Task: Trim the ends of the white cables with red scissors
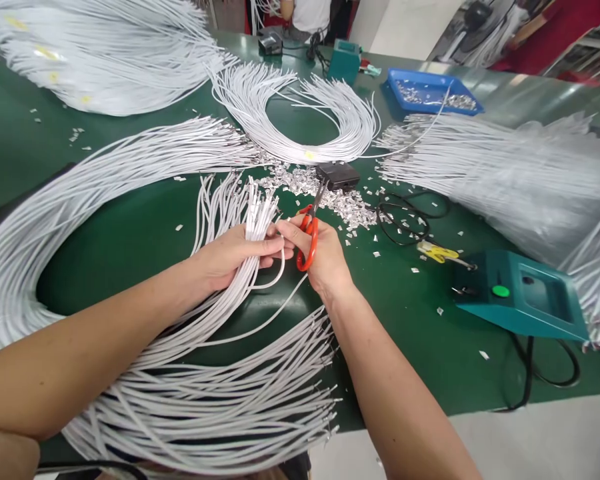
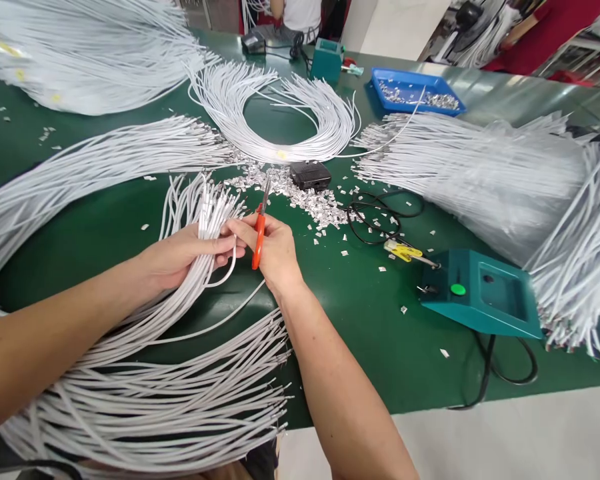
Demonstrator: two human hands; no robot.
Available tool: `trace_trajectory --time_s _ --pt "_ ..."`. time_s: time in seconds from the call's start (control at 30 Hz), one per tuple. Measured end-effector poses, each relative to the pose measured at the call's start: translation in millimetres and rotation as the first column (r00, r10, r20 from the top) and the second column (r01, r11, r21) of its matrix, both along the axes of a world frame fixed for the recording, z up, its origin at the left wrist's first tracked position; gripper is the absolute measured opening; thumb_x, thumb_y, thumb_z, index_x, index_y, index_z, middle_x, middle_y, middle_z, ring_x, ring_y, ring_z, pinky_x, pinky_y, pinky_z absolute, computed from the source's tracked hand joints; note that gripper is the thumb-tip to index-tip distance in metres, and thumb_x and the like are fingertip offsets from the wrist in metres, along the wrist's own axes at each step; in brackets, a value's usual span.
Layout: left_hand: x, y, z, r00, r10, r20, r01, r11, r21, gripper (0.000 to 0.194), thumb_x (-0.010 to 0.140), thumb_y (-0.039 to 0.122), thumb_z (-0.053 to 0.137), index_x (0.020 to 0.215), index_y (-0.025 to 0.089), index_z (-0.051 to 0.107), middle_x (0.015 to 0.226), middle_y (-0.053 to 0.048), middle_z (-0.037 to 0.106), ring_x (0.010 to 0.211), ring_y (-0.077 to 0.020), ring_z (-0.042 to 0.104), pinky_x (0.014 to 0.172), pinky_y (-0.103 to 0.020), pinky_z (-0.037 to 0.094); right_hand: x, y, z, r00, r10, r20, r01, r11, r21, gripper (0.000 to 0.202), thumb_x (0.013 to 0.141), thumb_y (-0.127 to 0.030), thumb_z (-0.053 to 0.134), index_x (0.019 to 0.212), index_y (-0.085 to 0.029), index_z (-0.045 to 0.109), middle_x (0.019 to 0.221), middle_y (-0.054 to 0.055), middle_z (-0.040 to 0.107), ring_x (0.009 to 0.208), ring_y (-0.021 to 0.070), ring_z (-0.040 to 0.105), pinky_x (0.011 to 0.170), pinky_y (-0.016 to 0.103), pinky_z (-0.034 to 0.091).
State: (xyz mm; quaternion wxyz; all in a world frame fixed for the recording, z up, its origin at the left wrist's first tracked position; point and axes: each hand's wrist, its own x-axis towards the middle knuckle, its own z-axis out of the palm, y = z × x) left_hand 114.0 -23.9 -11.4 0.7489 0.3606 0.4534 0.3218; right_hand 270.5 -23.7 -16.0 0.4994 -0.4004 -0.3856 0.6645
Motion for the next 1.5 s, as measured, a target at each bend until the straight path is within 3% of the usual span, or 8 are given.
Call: trace_trajectory --time_s 0.13,0.33,0.47,0.6,0.7,0.97,1.2,1.5 --pt "-2.6 4.1 1.5 1.000 -0.005 -0.015 0.006 0.995 0.097 0.025 0.068 0.027 0.085 0.082 0.016 0.068 0.082 -0.002 0.072 0.077 -0.0122 0.067 0.060 -0.020 0.042 7.7 4.6 -1.7 0.998 0.065 0.021 -0.065 0.998 -0.019 0.023 0.073 -0.037 0.076 0.063 -0.018 0.065 0.060 -0.003 0.057 0.059 0.0098 0.051 0.063 0.028 0.043" --pt "-3.2 2.5 2.5 0.991 0.024 -0.132 0.006 0.975 0.224 0.054 0.068 0.027 0.084 0.116 0.016 0.064 0.069 0.001 0.069 0.068 -0.0139 0.063 0.056 -0.023 0.039 7.1 1.9 3.9 0.986 -0.070 0.149 0.068 0.998 0.020 0.019 0.071 -0.035 0.077 0.066 -0.018 0.069 0.063 -0.003 0.058 0.065 0.0106 0.052 0.068 0.028 0.043" --pt "-2.5 1.0 1.6 0.978 0.043 -0.204 0.012 0.965 0.260 0.048 0.068 0.027 0.083 0.111 0.015 0.067 0.071 0.001 0.068 0.063 -0.0111 0.058 0.059 -0.024 0.041 2.3 -2.1 5.8 0.976 -0.053 0.210 0.048 0.998 0.027 0.018 0.070 -0.034 0.078 0.066 -0.019 0.070 0.068 0.000 0.065 0.077 0.0149 0.062 0.076 0.030 0.047" --pt "-3.2 2.1 3.6 0.982 0.044 -0.186 0.005 0.967 0.254 0.037 0.074 0.028 0.077 0.108 0.015 0.069 0.070 0.001 0.064 0.058 -0.0095 0.052 0.055 -0.024 0.038 3.0 -1.0 4.2 0.929 -0.179 0.325 0.142 0.981 0.136 0.020 0.071 -0.039 0.076 0.071 -0.019 0.072 0.076 0.001 0.069 0.074 0.0144 0.061 0.075 0.030 0.048" --pt "-5.3 4.2 6.9 0.978 0.076 -0.194 -0.032 0.974 0.222 0.040 0.073 0.027 0.076 0.111 0.014 0.069 0.067 0.002 0.063 0.055 -0.0087 0.049 0.056 -0.024 0.039 9.5 1.8 4.2 0.833 -0.261 0.488 0.185 0.962 0.200 0.026 0.073 -0.045 0.072 0.079 -0.019 0.073 0.077 0.001 0.069 0.071 0.0140 0.059 0.072 0.029 0.047" --pt "-7.9 6.2 7.6 0.939 0.192 -0.284 -0.121 0.961 0.248 0.037 0.061 0.029 0.085 0.091 0.012 0.072 0.069 -0.002 0.067 0.062 -0.0123 0.057 0.060 -0.026 0.044 14.6 0.9 6.6 0.375 -0.027 0.927 -0.132 0.988 0.082 0.027 0.077 -0.041 0.064 0.062 -0.020 0.057 0.065 0.001 0.059 0.059 0.0136 0.048 0.057 0.028 0.036" --pt "-8.9 6.6 2.9 0.938 0.190 -0.291 -0.095 0.945 0.312 0.034 0.063 0.032 0.084 0.089 0.014 0.072 0.068 0.000 0.063 0.056 -0.0099 0.051 0.056 -0.026 0.042 9.8 -1.5 8.3 0.341 -0.061 0.938 -0.171 0.977 0.125 0.034 0.080 -0.044 0.059 0.058 -0.021 0.047 0.064 0.001 0.057 0.057 0.0127 0.044 0.055 0.028 0.033" --pt "-9.7 5.0 3.6 0.887 0.224 -0.403 -0.052 0.917 0.394 0.028 0.066 0.034 0.081 0.085 0.016 0.070 0.066 0.002 0.061 0.056 -0.0106 0.051 0.056 -0.025 0.041 7.6 -4.8 7.8 0.142 -0.114 0.983 -0.277 0.949 0.150 0.033 0.086 -0.040 0.052 0.061 -0.019 0.052 0.070 0.005 0.061 0.064 0.0159 0.053 0.061 0.030 0.033"
